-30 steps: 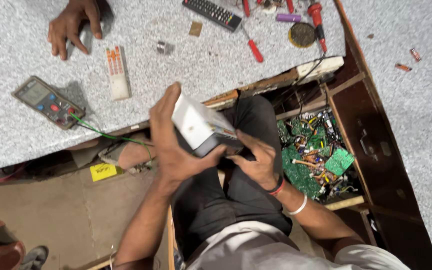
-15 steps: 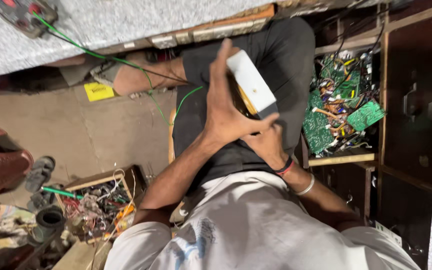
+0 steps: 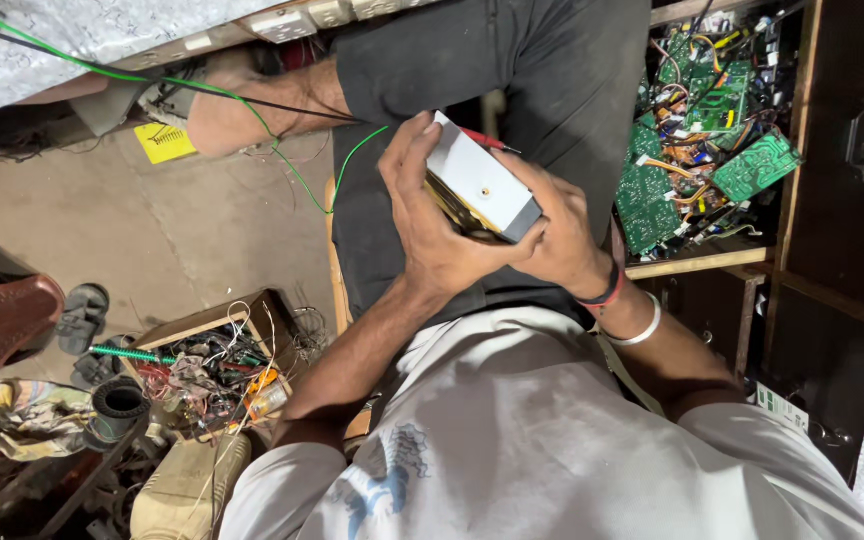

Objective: The person sits with a remote control on their lap, presses its buttons and tests it with multimeter probes. They then pick up a screwdriver, open the remote's casing, and work on the internal components while handling nearby circuit boards and a set-top box on the cluttered workbench.

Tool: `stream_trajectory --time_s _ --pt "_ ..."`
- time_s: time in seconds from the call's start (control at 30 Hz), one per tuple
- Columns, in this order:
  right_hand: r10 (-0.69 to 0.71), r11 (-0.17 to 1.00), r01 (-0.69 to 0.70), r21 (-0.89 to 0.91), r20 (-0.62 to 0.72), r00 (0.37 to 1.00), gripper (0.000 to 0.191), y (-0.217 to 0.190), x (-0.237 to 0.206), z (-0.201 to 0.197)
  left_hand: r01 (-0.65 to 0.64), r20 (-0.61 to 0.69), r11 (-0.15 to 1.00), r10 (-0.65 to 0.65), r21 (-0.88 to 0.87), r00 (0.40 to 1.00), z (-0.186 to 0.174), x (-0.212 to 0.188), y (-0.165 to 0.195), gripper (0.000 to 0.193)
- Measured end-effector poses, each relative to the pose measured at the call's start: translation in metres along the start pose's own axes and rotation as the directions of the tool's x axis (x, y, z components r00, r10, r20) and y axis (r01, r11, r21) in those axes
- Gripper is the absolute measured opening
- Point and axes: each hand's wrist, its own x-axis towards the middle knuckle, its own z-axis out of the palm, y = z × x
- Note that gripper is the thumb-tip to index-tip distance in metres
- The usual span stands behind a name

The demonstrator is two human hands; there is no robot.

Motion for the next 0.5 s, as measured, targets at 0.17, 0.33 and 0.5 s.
stream_trajectory --time_s 0.17,0.33,0.5 --pt "-0.040 0.999 0.043 0.028 -0.117 0.992 0.071 0.001 -0.008 0.007 -0.011 0.108 0.997 0.019 -0.081 0.994 -0.016 0.018 -0.003 0.142" --pt "-0.157 0.965 0.131 0.229 0.096 0.983 0.068 0.008 0.005 -0.022 0.017 0.355 0.910 0.144 -0.413 0.924 -0.038 0.044 -0.030 0.091" --pt "-0.174 0.942 0.151 0.299 0.050 0.984 0.070 0.009 0.019 -0.032 -0.031 0.193 0.859 0.150 -0.511 0.970 -0.029 0.025 -0.022 0.071"
